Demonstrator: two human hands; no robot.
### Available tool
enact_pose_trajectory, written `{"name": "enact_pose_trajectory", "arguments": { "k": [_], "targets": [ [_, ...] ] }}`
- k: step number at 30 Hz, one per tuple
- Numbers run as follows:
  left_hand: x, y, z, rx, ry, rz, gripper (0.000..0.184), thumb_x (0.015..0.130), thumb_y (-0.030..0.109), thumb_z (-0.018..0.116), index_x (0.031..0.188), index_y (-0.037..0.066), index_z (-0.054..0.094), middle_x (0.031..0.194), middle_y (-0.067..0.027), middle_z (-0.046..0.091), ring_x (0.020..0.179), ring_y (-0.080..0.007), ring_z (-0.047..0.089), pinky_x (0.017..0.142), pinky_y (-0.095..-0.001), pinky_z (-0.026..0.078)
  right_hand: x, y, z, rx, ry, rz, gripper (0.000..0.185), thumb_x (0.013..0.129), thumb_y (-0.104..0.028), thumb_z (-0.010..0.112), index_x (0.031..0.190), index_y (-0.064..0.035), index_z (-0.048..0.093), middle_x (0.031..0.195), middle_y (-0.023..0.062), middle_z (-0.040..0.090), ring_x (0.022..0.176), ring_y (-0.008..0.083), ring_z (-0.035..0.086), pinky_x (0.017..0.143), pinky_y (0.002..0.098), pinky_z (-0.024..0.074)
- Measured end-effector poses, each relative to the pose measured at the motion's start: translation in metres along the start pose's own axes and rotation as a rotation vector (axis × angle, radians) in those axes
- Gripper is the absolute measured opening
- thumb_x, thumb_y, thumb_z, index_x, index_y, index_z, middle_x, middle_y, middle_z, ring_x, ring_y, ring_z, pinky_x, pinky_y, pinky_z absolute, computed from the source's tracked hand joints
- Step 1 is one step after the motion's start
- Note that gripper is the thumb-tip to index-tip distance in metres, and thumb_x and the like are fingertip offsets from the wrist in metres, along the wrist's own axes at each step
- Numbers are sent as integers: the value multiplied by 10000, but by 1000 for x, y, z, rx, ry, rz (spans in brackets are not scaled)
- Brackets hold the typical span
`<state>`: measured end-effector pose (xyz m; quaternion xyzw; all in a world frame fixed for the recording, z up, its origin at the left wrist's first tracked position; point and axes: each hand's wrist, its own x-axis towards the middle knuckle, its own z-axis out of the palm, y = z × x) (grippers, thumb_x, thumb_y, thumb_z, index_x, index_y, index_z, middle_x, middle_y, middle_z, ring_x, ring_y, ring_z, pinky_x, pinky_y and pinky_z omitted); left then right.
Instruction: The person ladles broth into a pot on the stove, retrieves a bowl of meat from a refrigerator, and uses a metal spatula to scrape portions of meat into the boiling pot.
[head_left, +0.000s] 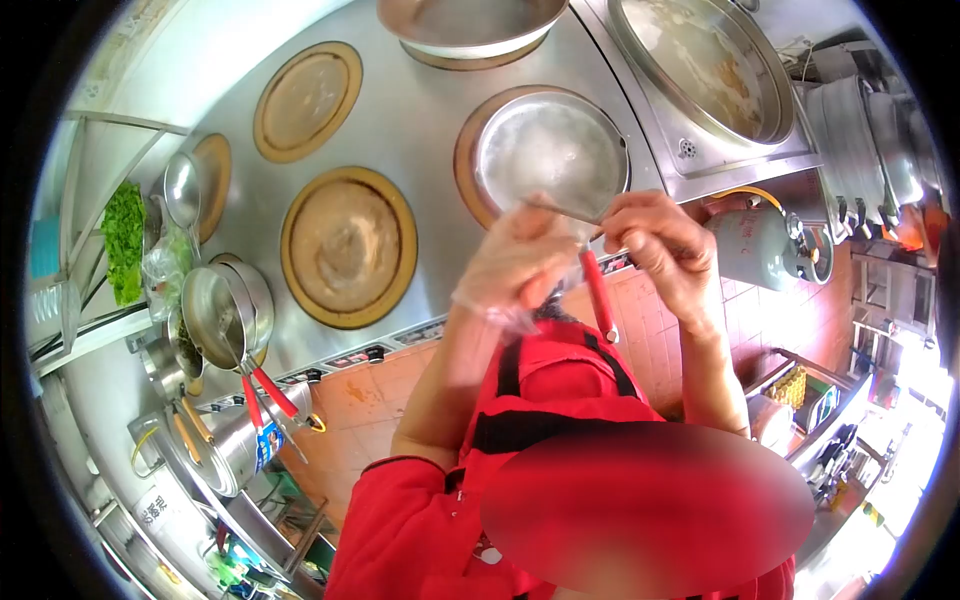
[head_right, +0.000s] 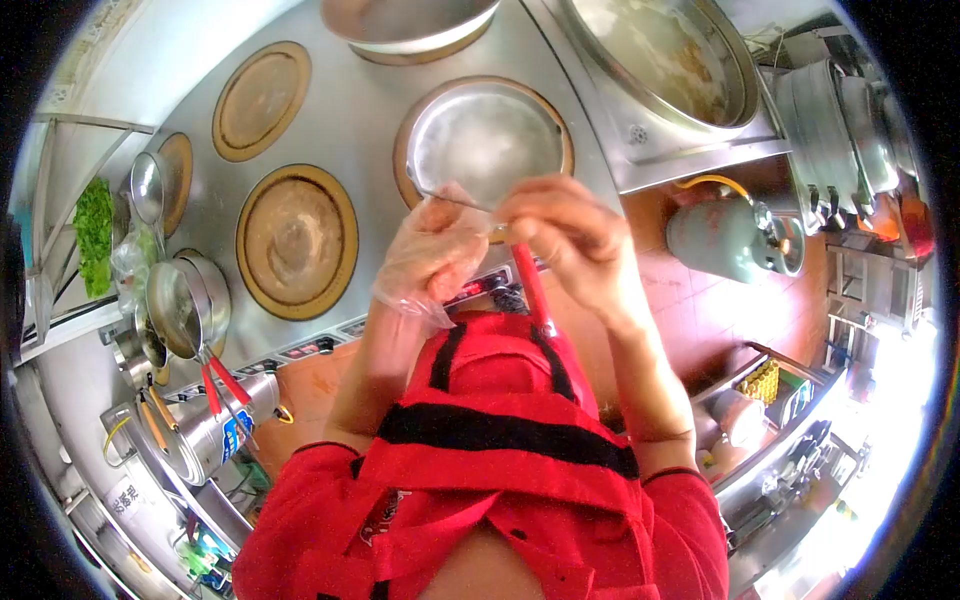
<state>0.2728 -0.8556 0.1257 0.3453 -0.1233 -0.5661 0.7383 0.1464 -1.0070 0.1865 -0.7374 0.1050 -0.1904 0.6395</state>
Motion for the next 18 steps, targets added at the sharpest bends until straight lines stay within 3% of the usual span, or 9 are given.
{"name": "enact_pose_trajectory", "arguments": {
  "k": [3, 6, 9, 12, 15, 18],
  "targets": [
    [-1, 1, 12, -269, 164, 114, 320, 882, 98, 632, 1174, 22, 525, 909, -138, 633, 439, -52, 421, 353, -148, 306, -5, -8, -7, -162, -165, -69, 131, 835, -54, 686, 942, 21, 698, 1012, 131, 640, 902, 209, 628, 782, 296, 503],
    [-4, -4, -3, -502, -21, 176, 421, 928, 221, 625, 1276, 15, 507, 1080, -162, 619, 456, -62, 410, 362, -139, 301, -20, -6, -20, -132, -176, -13, 118, 805, -25, 690, 913, 22, 699, 998, 119, 642, 918, 199, 620, 786, 292, 489],
    [-6, 0, 5, -391, 244, 105, 290, 932, 312, 627, 999, 32, 583, 849, -66, 595, 428, -69, 424, 323, -192, 312, -32, -7, -32, -109, -98, 17, 99, 807, -28, 671, 885, 30, 693, 998, 133, 639, 904, 196, 610, 785, 297, 478],
    [-2, -7, -10, -339, 42, 97, 202, 941, 243, 619, 917, 51, 559, 707, -48, 567, 395, -69, 427, 308, -194, 314, -35, 4, -43, -10, 24, -42, 144, 870, -96, 632, 904, 37, 675, 973, 149, 621, 852, 202, 595, 773, 313, 473],
    [-2, -8, 3, -200, 168, 72, 138, 926, 111, 618, 860, 45, 517, 678, -36, 517, 418, -59, 392, 307, -177, 295, -31, 6, -38, 455, 195, -25, 174, 916, -127, 604, 962, 35, 651, 922, 136, 612, 788, 196, 580, 723, 314, 480],
    [-6, -6, 13, -89, 184, 7, 92, 886, -11, 597, 900, 40, 522, 644, -29, 507, 375, -57, 396, 288, -191, 289, -21, 12, -31, 539, 189, -20, 196, 959, -134, 551, 1017, 39, 623, 914, 128, 613, 722, 182, 578, 668, 307, 482]
  ]
}}
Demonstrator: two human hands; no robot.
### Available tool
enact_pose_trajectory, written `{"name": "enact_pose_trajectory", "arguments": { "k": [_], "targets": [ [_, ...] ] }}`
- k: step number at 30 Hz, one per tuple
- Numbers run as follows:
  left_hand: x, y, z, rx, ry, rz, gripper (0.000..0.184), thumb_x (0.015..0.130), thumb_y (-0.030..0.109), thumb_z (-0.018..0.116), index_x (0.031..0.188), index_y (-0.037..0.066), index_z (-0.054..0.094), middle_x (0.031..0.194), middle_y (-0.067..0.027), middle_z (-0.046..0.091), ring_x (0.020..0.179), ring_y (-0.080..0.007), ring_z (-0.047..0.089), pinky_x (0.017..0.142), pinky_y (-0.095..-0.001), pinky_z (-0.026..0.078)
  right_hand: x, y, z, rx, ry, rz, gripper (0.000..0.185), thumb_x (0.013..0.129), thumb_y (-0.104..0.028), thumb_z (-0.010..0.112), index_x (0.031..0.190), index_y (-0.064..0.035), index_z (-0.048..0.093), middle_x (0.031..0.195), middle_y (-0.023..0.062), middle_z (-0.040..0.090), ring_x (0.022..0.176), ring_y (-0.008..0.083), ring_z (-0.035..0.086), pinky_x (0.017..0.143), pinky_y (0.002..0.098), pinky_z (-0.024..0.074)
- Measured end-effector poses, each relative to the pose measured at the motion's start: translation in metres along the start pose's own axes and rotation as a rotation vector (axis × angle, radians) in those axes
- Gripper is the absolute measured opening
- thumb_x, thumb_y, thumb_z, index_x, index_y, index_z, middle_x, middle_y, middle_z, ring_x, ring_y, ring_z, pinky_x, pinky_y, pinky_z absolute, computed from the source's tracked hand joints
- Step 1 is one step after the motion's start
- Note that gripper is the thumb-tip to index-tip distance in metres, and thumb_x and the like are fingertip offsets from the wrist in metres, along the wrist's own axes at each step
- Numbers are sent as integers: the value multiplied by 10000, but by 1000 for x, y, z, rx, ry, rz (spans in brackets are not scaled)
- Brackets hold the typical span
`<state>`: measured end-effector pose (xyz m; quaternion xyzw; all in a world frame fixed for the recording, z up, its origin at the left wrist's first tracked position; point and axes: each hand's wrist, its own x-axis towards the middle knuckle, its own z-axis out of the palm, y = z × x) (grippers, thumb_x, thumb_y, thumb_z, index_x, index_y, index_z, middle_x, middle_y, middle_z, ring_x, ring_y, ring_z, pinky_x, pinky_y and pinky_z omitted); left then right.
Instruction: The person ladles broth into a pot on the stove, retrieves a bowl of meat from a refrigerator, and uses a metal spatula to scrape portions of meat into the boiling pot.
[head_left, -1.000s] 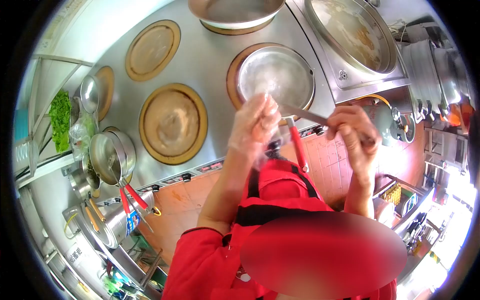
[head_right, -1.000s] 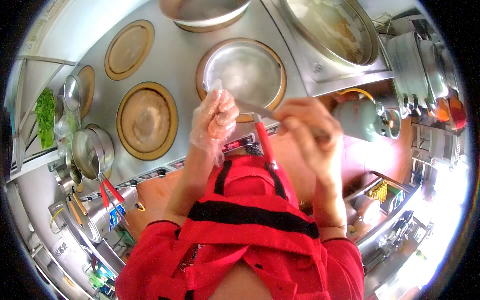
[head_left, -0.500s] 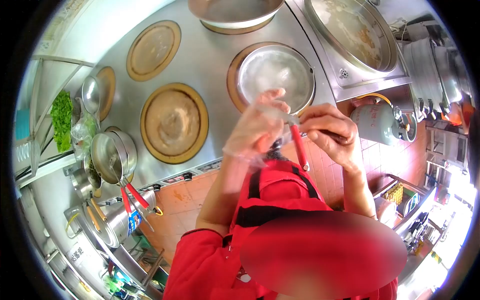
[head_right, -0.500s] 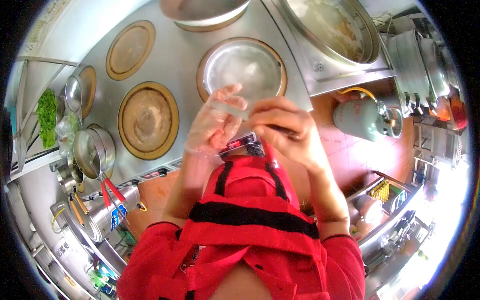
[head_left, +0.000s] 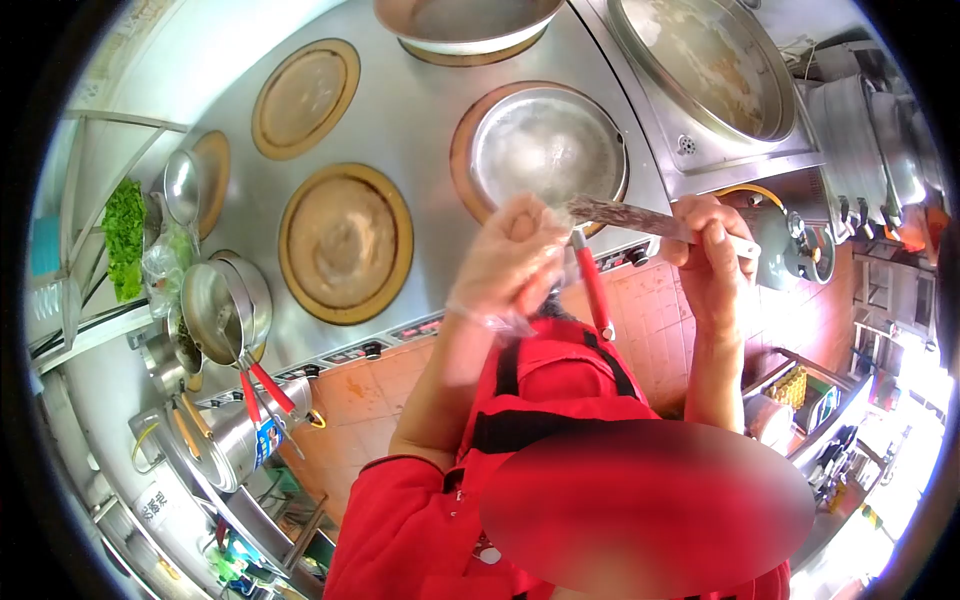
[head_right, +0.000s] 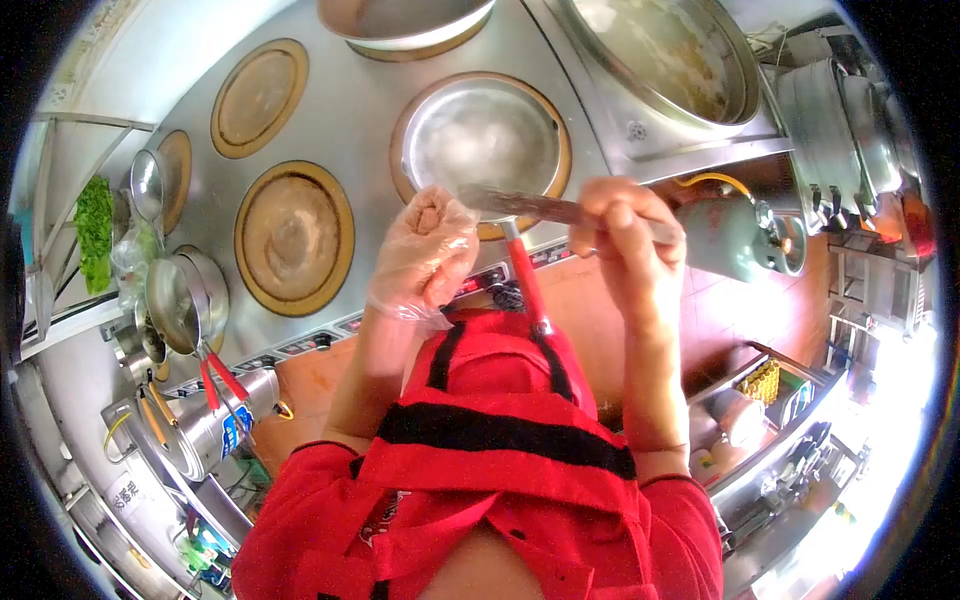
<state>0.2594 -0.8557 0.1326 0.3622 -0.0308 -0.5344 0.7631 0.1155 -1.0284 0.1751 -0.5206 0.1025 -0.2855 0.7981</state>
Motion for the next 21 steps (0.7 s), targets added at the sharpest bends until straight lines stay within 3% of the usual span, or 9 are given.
{"name": "enact_pose_trajectory", "arguments": {
  "k": [6, 11, 14, 17, 21],
  "targets": [
    [-2, 9, 14, 173, 45, -57, 156, 849, -34, 564, 980, 37, 516, 595, -26, 485, 352, -57, 400, 292, -189, 300, 8, 14, 11, -177, -26, 78, 221, 977, -138, 525, 1002, 54, 633, 1003, 135, 631, 736, 159, 624, 723, 290, 488],
    [-2, 10, 15, 205, 66, -95, 129, 850, -13, 586, 951, 36, 523, 593, -23, 496, 355, -56, 405, 297, -190, 300, 12, 15, 11, -286, -115, 121, 220, 975, -137, 528, 963, 58, 630, 1003, 130, 628, 749, 153, 638, 739, 278, 493],
    [-1, 6, 12, 206, 29, -90, 109, 853, 1, 600, 920, 38, 522, 594, -24, 507, 365, -54, 414, 305, -188, 300, 13, 12, 14, -234, -132, 177, 242, 980, -154, 514, 940, 55, 629, 970, 119, 636, 724, 155, 646, 690, 266, 501],
    [2, 3, 8, 267, -29, -70, 99, 861, 9, 601, 910, 45, 523, 594, -23, 512, 379, -51, 429, 317, -183, 303, 15, 15, 17, -209, -26, 402, 251, 981, -175, 500, 935, 41, 619, 914, 113, 643, 653, 163, 645, 587, 245, 493],
    [13, -1, 1, 272, -115, 9, 83, 880, 27, 595, 904, 63, 523, 599, -18, 513, 397, -56, 446, 330, -186, 314, 14, 38, 8, 154, 211, 496, 246, 983, -185, 481, 966, 25, 607, 843, 104, 644, 602, 173, 643, 501, 222, 466]
  ]
}}
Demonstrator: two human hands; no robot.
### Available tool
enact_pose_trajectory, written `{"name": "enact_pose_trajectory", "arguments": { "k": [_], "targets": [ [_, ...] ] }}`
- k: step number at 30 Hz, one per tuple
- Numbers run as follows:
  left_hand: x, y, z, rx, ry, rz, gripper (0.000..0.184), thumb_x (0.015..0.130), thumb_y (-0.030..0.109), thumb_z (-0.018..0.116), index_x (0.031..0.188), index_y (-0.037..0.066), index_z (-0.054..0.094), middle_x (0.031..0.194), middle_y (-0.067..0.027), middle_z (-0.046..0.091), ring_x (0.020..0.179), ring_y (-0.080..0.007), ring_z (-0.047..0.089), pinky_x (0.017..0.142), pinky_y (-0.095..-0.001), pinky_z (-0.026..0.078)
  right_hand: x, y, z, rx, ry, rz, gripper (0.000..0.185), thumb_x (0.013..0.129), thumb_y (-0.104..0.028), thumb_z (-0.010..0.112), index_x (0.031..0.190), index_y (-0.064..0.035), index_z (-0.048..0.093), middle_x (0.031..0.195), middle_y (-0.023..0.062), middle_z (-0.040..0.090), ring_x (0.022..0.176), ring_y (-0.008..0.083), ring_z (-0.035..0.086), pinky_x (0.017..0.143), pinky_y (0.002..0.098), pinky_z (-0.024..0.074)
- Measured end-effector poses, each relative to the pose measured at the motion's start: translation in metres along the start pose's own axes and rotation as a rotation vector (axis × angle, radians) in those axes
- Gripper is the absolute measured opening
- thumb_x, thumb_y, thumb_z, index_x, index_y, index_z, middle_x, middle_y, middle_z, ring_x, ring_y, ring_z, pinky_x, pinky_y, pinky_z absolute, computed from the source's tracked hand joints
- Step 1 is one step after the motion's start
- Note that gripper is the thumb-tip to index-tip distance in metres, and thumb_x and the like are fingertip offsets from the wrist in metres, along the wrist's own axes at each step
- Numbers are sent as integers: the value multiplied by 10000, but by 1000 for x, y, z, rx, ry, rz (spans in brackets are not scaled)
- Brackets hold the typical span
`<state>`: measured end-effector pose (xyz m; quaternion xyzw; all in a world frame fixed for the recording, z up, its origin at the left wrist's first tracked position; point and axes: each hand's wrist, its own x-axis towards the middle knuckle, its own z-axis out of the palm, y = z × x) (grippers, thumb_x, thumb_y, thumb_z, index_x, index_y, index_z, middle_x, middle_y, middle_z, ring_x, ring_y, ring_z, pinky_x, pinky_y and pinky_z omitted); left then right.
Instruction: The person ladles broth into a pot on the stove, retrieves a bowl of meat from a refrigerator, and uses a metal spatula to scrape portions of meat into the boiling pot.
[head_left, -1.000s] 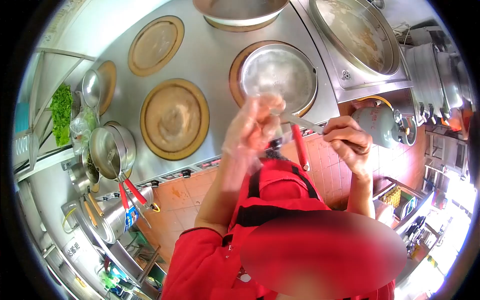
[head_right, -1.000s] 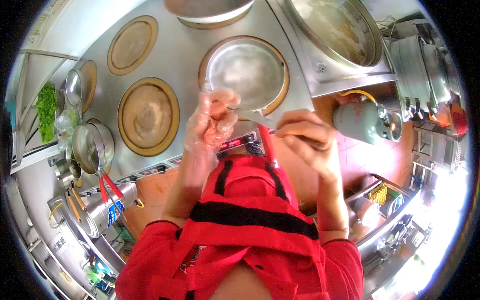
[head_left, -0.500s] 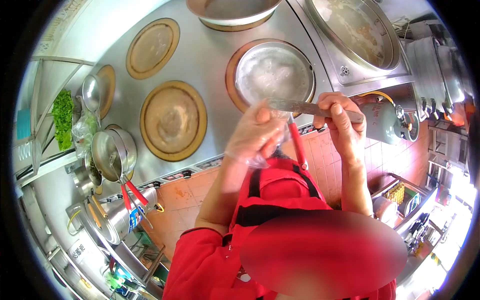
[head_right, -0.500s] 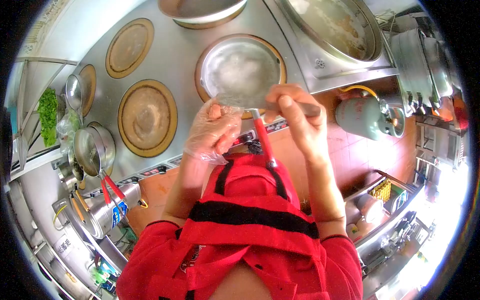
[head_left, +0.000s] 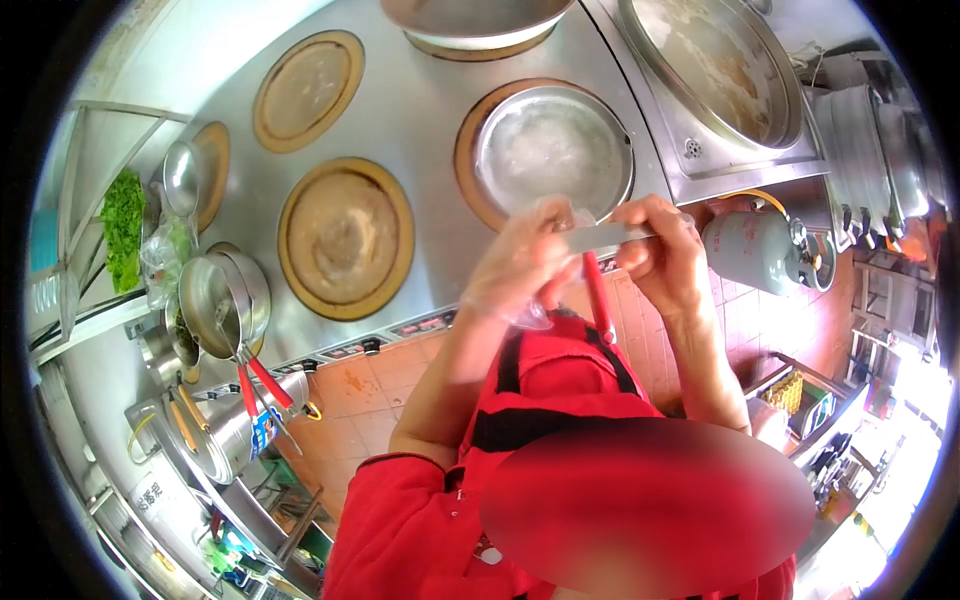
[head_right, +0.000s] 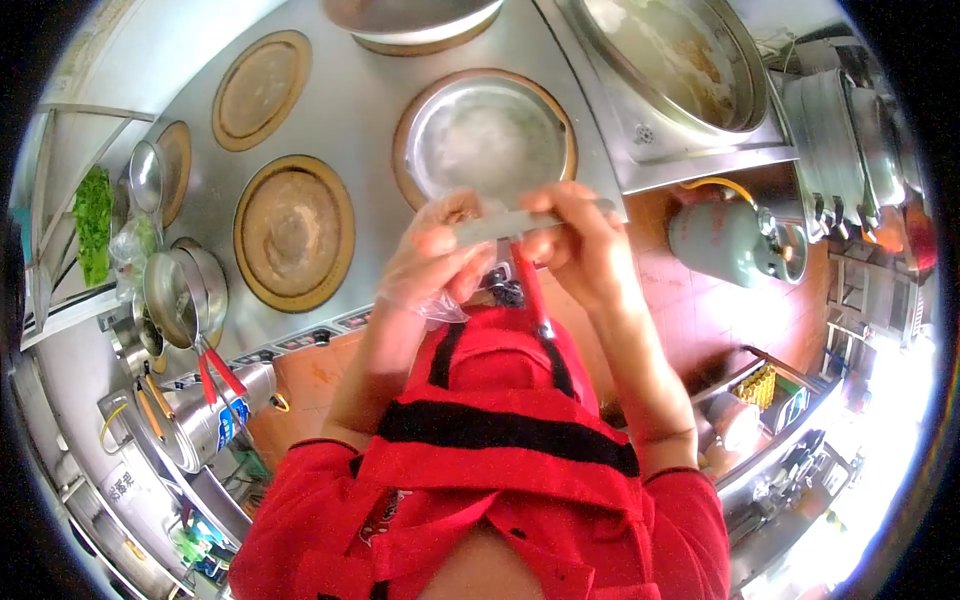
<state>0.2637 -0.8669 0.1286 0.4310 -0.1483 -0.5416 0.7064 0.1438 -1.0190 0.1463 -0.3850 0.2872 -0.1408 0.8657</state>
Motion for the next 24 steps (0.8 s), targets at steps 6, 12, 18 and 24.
{"name": "enact_pose_trajectory", "arguments": {
  "k": [6, 12, 18, 24],
  "targets": [
    [-11, -12, -24, -255, 269, 84, 93, 902, 47, 596, 858, 94, 529, 621, -24, 516, 409, -73, 447, 339, -191, 328, 14, 2, -22, -502, 143, -282, 229, 967, -167, 557, 1056, 22, 651, 807, 78, 653, 747, 130, 652, 667, 230, 523],
    [-23, -17, -62, -718, -58, 113, 312, 1011, 366, 454, 985, 77, 568, 709, -16, 455, 539, -99, 439, 355, -177, 352, 19, 16, -34, -871, -37, -373, 153, 890, -34, 632, 1020, 17, 695, 1043, 84, 640, 904, 123, 623, 782, 235, 503],
    [-15, -6, -55, -935, -92, 184, 311, 993, 349, 502, 1087, 65, 590, 810, -39, 466, 633, -122, 453, 397, -179, 366, 18, 13, -44, -908, 1, -458, 150, 885, -34, 633, 1012, 16, 694, 1059, 94, 649, 943, 129, 616, 815, 245, 493],
    [-12, -2, -39, -1060, 44, 195, 259, 958, 316, 577, 1004, 61, 581, 838, -33, 462, 729, -148, 452, 575, -247, 443, -20, -19, -29, -474, -109, -352, 205, 925, -106, 599, 1020, 61, 668, 978, 133, 644, 859, 159, 624, 756, 274, 511]
  ]
}}
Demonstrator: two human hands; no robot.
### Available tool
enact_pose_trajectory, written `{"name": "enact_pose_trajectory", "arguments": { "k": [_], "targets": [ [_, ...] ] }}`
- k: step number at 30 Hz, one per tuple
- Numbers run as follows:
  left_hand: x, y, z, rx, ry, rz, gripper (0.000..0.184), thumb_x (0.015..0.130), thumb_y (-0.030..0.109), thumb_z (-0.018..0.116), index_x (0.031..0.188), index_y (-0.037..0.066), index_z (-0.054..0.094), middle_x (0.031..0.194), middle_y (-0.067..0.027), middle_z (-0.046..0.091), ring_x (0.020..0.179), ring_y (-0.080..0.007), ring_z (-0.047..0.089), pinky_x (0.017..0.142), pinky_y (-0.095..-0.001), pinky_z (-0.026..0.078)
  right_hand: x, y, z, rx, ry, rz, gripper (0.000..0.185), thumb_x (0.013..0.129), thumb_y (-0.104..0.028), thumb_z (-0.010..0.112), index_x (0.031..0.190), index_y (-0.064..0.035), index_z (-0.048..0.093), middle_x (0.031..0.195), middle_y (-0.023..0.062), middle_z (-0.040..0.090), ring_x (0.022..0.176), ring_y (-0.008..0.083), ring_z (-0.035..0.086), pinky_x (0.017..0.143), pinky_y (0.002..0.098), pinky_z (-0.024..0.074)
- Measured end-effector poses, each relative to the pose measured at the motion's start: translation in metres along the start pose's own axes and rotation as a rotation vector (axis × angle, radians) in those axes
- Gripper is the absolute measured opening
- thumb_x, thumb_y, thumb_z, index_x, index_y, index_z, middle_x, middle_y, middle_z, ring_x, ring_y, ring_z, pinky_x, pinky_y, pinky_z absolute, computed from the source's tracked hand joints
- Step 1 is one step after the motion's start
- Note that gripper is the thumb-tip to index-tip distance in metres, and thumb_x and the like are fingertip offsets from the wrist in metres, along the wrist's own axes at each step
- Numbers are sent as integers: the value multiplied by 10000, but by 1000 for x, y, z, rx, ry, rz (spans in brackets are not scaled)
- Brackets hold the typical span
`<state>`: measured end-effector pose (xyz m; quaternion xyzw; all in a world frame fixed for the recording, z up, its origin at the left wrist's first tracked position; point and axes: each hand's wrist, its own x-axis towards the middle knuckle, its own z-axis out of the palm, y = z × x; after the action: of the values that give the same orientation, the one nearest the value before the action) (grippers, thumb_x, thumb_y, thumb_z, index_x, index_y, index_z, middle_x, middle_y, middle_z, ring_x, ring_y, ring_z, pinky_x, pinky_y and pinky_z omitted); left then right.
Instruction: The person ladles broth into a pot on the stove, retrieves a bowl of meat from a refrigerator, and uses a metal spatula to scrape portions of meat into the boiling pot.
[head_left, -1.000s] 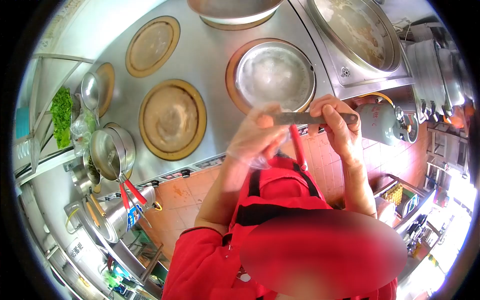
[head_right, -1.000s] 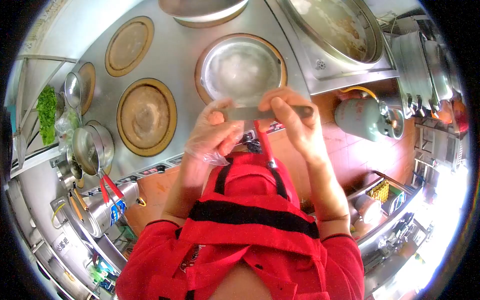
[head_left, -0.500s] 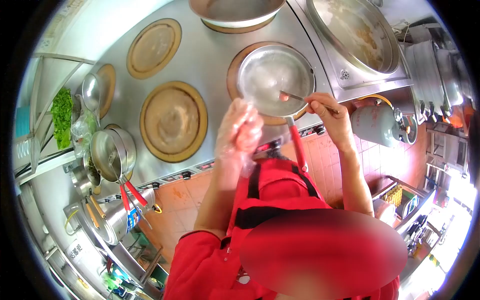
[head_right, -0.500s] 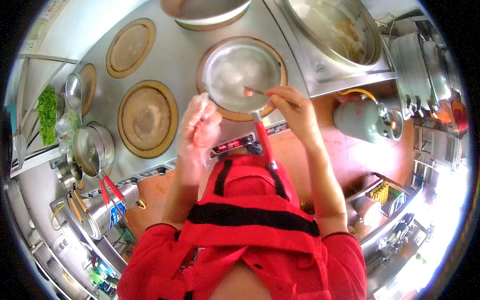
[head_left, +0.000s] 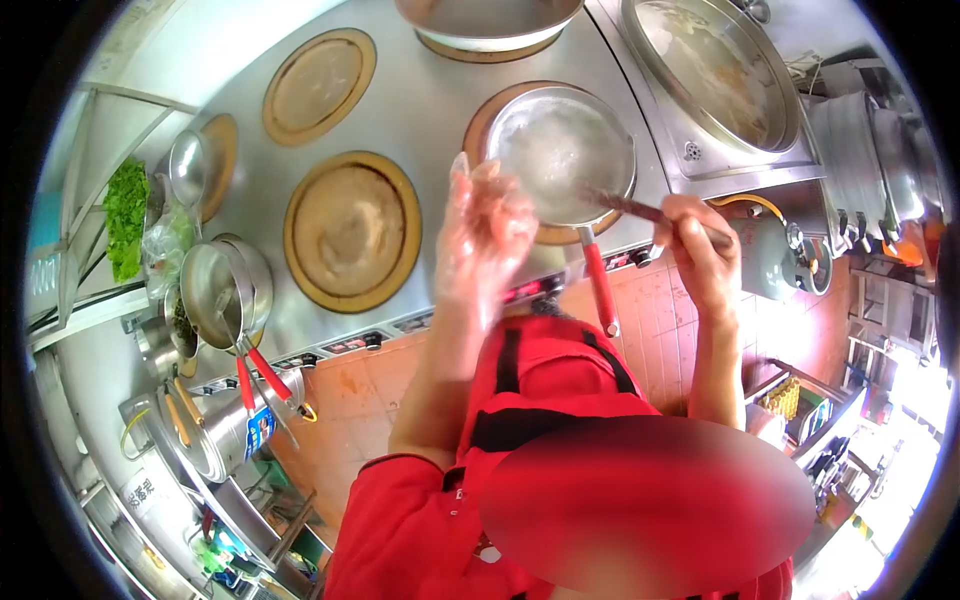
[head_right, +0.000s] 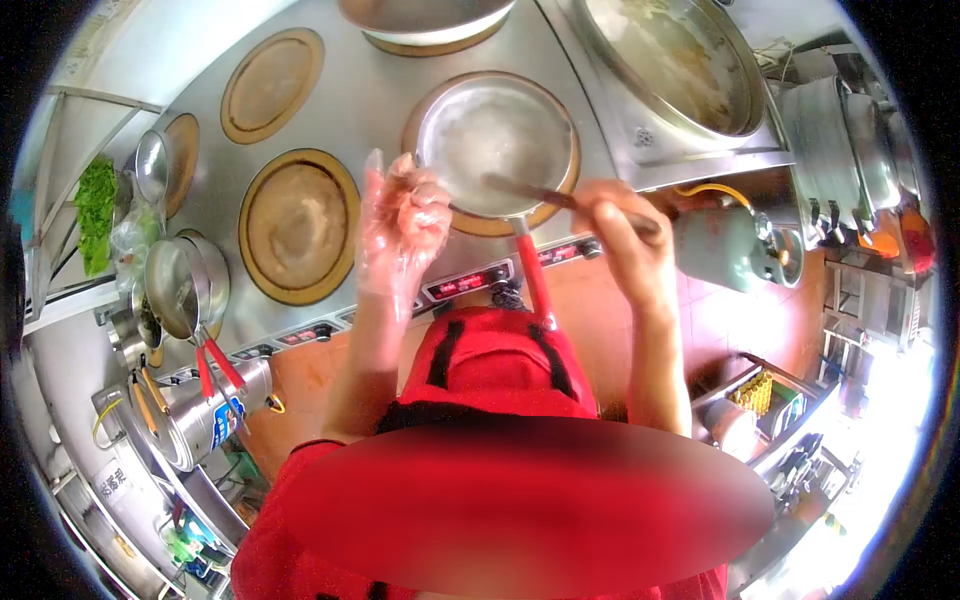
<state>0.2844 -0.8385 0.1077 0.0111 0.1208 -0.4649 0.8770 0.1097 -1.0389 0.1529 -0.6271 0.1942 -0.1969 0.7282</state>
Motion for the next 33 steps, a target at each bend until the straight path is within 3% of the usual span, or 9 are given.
{"name": "enact_pose_trajectory", "arguments": {
  "k": [2, 6, 8, 12, 15, 20, 24, 28, 33],
  "targets": [
    [2, -3, 6, -60, 35, -27, 235, 959, 301, 578, 975, 66, 573, 844, -26, 458, 716, -144, 438, 571, -242, 434, -5, -13, 3, 153, -235, -120, 227, 912, -148, 635, 987, 61, 677, 971, 154, 639, 860, 171, 632, 746, 283, 520],
    [-4, -14, 11, 68, -59, -110, 178, 977, 254, 545, 920, 86, 532, 817, -2, 433, 694, -109, 408, 544, -219, 389, -2, -39, 7, -11, -527, -22, 201, 890, -133, 664, 954, 57, 688, 991, 167, 640, 886, 201, 643, 742, 302, 534],
    [-11, -22, 10, 197, -72, -147, 194, 946, 305, 588, 929, 118, 540, 847, -30, 538, 632, -126, 458, 525, -249, 382, 5, -44, 14, -127, -579, -54, 175, 881, -108, 669, 944, 53, 692, 1004, 169, 641, 886, 208, 650, 746, 306, 541],
    [-18, -39, 19, 309, 38, -127, 276, 969, 358, 539, 936, 84, 539, 903, -53, 574, 753, -189, 586, 614, -322, 500, 18, -51, 13, -200, -551, -127, 164, 887, -93, 657, 959, 50, 691, 1029, 156, 639, 856, 196, 654, 750, 295, 545],
    [-31, -50, 41, 368, 206, -87, 285, 955, 324, 576, 966, 40, 552, 926, -93, 588, 780, -252, 630, 679, -376, 571, 19, -55, 18, -145, -454, -19, 144, 904, -69, 633, 974, 45, 688, 1018, 140, 642, 797, 167, 649, 712, 270, 544],
    [-20, -44, 26, 501, 61, -9, 149, 918, 172, 639, 944, 48, 560, 843, -78, 582, 696, -200, 618, 503, -283, 517, 8, -58, 22, -81, -303, -11, 133, 898, -22, 620, 979, 70, 671, 984, 148, 637, 747, 172, 642, 670, 258, 540],
    [-8, -30, 10, 372, 56, -45, 100, 902, 43, 611, 900, 106, 534, 799, -36, 542, 641, -110, 525, 409, -214, 391, 2, -36, -4, 348, -125, -121, 148, 910, -79, 622, 989, 43, 651, 1021, 158, 643, 711, 182, 638, 625, 265, 538],
    [-14, -39, 22, 674, 33, -10, 149, 873, 17, 639, 862, 103, 519, 710, -21, 526, 490, -70, 466, 356, -202, 320, -2, -20, -1, 435, 38, -48, 135, 923, -102, 615, 1026, -27, 660, 1025, 137, 657, 682, 194, 624, 607, 298, 534],
    [-13, -40, 30, 871, 18, -92, 184, 841, 14, 666, 930, 72, 516, 654, -21, 518, 429, -74, 448, 360, -224, 312, 10, -25, 27, 61, -175, -174, 141, 901, -47, 622, 1014, 15, 679, 1049, 151, 633, 807, 187, 647, 745, 284, 530]
  ]
}}
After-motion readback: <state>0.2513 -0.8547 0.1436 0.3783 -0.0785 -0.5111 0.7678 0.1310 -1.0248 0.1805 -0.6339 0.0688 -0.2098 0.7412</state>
